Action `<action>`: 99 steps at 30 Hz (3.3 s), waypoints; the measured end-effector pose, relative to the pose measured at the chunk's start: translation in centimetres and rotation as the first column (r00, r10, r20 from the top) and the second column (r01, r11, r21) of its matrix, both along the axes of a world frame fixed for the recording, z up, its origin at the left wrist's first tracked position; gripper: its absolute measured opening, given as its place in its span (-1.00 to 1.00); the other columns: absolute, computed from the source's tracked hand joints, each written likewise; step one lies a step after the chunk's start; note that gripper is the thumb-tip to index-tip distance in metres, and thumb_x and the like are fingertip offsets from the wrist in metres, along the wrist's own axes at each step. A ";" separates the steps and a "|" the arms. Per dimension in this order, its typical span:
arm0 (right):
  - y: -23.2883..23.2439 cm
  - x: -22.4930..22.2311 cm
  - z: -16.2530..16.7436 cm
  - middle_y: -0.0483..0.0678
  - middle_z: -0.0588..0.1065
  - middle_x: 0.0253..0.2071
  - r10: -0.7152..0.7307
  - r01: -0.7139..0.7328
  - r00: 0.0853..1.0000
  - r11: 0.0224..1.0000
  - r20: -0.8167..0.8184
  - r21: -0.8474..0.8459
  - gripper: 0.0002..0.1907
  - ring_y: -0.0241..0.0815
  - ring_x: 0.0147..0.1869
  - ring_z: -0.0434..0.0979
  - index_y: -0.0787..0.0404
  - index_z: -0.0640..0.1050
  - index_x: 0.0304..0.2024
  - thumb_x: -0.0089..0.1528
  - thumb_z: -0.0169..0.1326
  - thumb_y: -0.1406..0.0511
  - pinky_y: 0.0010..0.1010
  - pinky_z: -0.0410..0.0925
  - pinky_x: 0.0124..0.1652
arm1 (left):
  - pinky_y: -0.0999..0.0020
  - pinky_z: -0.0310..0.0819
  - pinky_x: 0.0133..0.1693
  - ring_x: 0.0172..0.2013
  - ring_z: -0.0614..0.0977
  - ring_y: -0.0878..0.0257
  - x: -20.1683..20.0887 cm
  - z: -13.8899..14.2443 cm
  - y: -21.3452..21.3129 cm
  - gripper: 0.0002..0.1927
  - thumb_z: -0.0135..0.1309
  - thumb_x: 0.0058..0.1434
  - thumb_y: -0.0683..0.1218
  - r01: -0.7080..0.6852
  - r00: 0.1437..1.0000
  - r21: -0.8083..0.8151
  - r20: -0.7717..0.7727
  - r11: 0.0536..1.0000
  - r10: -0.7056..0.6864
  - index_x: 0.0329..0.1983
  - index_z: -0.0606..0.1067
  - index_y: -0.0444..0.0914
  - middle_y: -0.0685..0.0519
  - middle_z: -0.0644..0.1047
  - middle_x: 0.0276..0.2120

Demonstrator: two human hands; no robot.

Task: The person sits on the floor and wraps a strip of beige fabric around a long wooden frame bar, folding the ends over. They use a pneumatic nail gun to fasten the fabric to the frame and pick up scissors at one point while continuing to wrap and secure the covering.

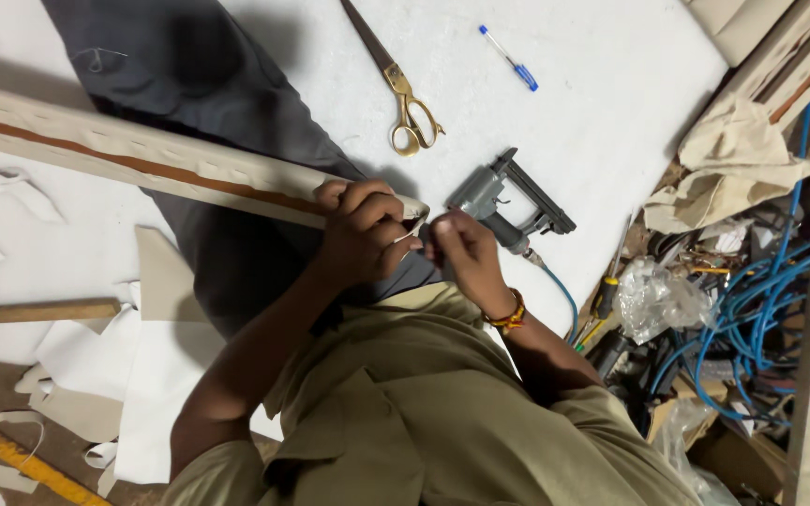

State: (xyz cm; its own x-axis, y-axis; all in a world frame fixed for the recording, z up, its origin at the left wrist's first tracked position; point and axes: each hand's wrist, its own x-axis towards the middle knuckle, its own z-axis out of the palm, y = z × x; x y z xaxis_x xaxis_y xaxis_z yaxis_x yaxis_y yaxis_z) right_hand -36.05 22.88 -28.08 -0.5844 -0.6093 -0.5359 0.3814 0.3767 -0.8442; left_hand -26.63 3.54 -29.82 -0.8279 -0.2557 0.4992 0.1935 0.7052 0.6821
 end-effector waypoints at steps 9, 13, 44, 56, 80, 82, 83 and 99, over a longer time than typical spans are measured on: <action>-1.8 -0.9 -1.2 -0.22 0.38 -0.46 0.122 -0.109 0.973 0.991 -0.194 0.077 -0.82 -0.50 -0.39 0.27 0.29 0.50 -0.22 0.43 0.07 0.30 -0.58 0.20 -0.37 | 0.04 0.05 0.09 0.15 0.49 0.05 -0.9 2.0 -1.7 -0.67 0.25 0.13 0.04 0.053 0.983 0.109 0.169 0.993 -0.071 -0.19 0.54 -0.27 -0.06 0.51 0.01; -1.2 -1.0 -0.8 -0.26 0.32 -0.35 0.180 -0.194 0.951 0.981 -0.251 -0.029 -0.88 -0.48 -0.28 0.20 0.27 0.49 -0.14 0.46 0.03 0.33 -0.57 0.18 -0.27 | 0.16 0.06 0.07 0.10 0.50 0.11 -1.5 2.8 -1.4 -0.65 0.23 0.19 -0.01 -0.111 0.961 -0.230 0.223 0.967 0.163 -0.05 0.64 -0.32 0.00 0.59 -0.01; -1.8 -1.5 1.5 -0.15 0.30 -0.63 0.359 -0.286 0.873 0.925 -0.330 0.249 -0.74 -0.41 -0.55 0.18 0.28 0.51 -0.42 0.30 0.23 0.28 -0.45 0.12 -0.51 | 0.08 0.13 0.07 -0.06 0.49 0.14 0.1 1.3 -0.8 -0.80 0.22 0.11 0.03 -0.007 0.938 -0.140 0.343 0.990 0.055 -0.26 0.60 -0.13 0.16 0.59 -0.27; -4.4 -2.6 4.6 0.07 0.46 -0.53 0.352 -0.272 0.676 0.935 -0.647 0.225 -0.89 -0.07 -0.53 0.48 0.33 0.55 -0.32 0.29 0.12 0.38 -0.31 0.30 -0.47 | 0.07 0.15 -0.14 -0.18 0.48 0.08 -0.8 3.9 -0.9 -0.74 0.23 0.16 0.07 -0.168 0.924 -0.351 0.269 0.921 0.271 -0.26 0.58 -0.21 0.10 0.52 -0.34; -8.2 -7.8 7.8 0.01 0.49 -0.33 0.416 -0.568 -0.082 0.728 -0.906 0.385 -0.77 0.05 -0.25 0.51 0.21 0.60 -0.22 0.10 0.23 0.26 -0.17 0.32 -0.28 | -0.02 0.47 -0.27 -0.27 0.61 -0.05 -1.6 2.7 -1.2 -0.70 0.11 0.24 0.08 -0.069 0.861 -0.282 0.468 0.957 0.200 -0.12 0.50 -0.22 -0.04 0.58 -0.29; -8.4 -8.4 8.0 0.02 0.49 -0.35 0.430 -0.600 -0.120 0.687 -0.895 0.410 -0.77 0.05 -0.25 0.52 0.21 0.61 -0.23 0.10 0.23 0.26 -0.15 0.34 -0.28 | -0.03 0.45 -0.26 -0.26 0.60 -0.04 -1.6 2.9 -1.1 -0.70 0.13 0.22 0.07 -0.077 0.845 -0.268 0.493 0.960 0.206 -0.12 0.50 -0.21 -0.03 0.58 -0.28; -8.5 -8.7 8.0 0.03 0.50 -0.36 0.437 -0.614 -0.137 0.666 -0.889 0.422 -0.77 0.05 -0.25 0.53 0.21 0.62 -0.23 0.09 0.22 0.26 -0.14 0.34 -0.28 | -0.03 0.45 -0.26 -0.26 0.60 -0.04 -1.6 3.1 -1.1 -0.70 0.14 0.21 0.07 -0.078 0.837 -0.261 0.507 0.962 0.206 -0.12 0.50 -0.21 -0.02 0.58 -0.28; -9.0 -10.9 3.9 0.11 0.54 -0.27 0.634 -0.754 0.099 0.551 -0.767 0.358 -0.85 0.12 -0.12 0.55 0.29 0.59 -0.26 0.13 0.19 0.36 -0.13 0.41 -0.08 | -0.08 0.43 -0.22 -0.24 0.60 -0.05 -1.6 3.4 -1.5 -0.70 0.08 0.24 0.11 -0.081 0.817 -0.242 0.540 0.967 0.203 -0.10 0.49 -0.15 -0.03 0.59 -0.29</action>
State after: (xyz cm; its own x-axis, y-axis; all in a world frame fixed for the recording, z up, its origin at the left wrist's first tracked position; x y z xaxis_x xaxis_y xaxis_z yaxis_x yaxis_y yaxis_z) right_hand -46.96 13.84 -24.17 0.0529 -0.9970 -0.0558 -0.7946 -0.0082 -0.6071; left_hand -28.21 2.09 -26.40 -0.9407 -0.3387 0.0171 -0.2887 0.8263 0.4836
